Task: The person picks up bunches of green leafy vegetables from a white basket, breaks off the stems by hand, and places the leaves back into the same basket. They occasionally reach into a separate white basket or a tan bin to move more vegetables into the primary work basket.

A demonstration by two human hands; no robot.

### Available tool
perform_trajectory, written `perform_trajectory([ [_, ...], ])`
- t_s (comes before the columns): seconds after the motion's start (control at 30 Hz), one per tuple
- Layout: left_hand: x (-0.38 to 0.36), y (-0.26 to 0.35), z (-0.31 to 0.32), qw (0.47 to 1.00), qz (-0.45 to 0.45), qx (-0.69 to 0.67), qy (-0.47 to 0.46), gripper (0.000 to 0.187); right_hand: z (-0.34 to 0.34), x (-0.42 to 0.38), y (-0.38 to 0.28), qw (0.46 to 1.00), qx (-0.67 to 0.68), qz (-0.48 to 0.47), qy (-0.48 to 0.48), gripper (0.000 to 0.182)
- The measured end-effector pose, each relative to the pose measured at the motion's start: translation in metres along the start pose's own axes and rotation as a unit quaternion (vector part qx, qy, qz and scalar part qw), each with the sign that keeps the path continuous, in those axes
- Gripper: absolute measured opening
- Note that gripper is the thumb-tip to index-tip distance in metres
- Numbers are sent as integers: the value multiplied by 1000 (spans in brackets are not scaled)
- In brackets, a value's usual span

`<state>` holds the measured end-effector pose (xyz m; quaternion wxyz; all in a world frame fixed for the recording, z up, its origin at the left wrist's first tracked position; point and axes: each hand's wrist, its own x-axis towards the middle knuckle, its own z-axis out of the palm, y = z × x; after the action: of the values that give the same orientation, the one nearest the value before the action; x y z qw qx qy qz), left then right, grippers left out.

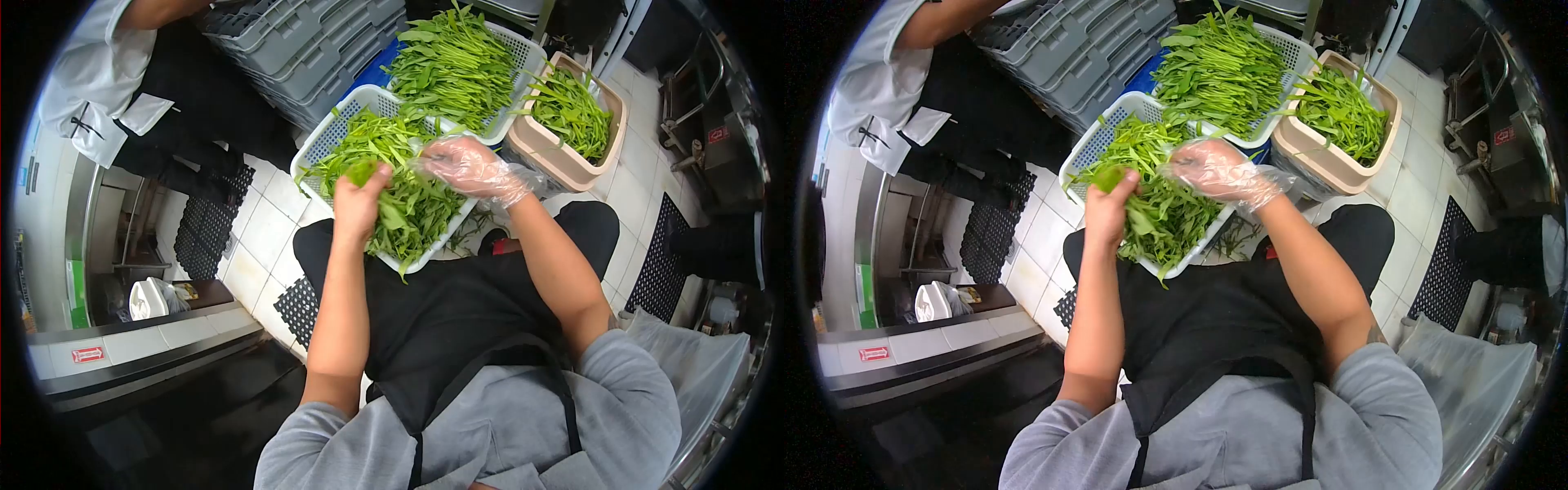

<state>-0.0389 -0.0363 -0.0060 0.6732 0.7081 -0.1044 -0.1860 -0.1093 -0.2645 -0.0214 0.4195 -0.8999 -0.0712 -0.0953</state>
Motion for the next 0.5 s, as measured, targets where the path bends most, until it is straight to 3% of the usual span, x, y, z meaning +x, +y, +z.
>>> perform_trajectory([
  [0.03,-1,-4,-10,998,-9,-68,9,12,-3,0,3,1000,-26,-9,13,36],
  [0.07,0,-7,-21,995,0,-100,-16,8,-5,0,6,997,53,55,-18,37],
  [0.1,-4,-3,-27,990,-33,-135,-23,7,-3,0,8,995,35,88,-44,37],
  [0.17,0,-14,-36,995,-35,-94,-16,10,3,0,15,984,-4,151,-94,38],
  [0.27,0,-16,-35,999,-44,-28,-2,11,32,-8,54,986,47,132,-85,42],
  [0.3,0,-16,-34,999,-45,-9,-12,11,33,-7,49,987,66,120,-80,43],
  [0.33,1,-17,-31,999,-46,9,-21,10,35,-8,45,976,98,178,-84,44],
  [0.43,1,-18,-21,996,-55,65,-38,9,31,-4,19,972,22,222,-73,45],
  [0.47,3,-18,-17,994,-61,83,-37,9,26,-2,3,948,24,307,-86,46],
  [0.5,4,-16,-13,992,-67,102,-36,9,34,-4,13,963,0,264,-57,46],
])
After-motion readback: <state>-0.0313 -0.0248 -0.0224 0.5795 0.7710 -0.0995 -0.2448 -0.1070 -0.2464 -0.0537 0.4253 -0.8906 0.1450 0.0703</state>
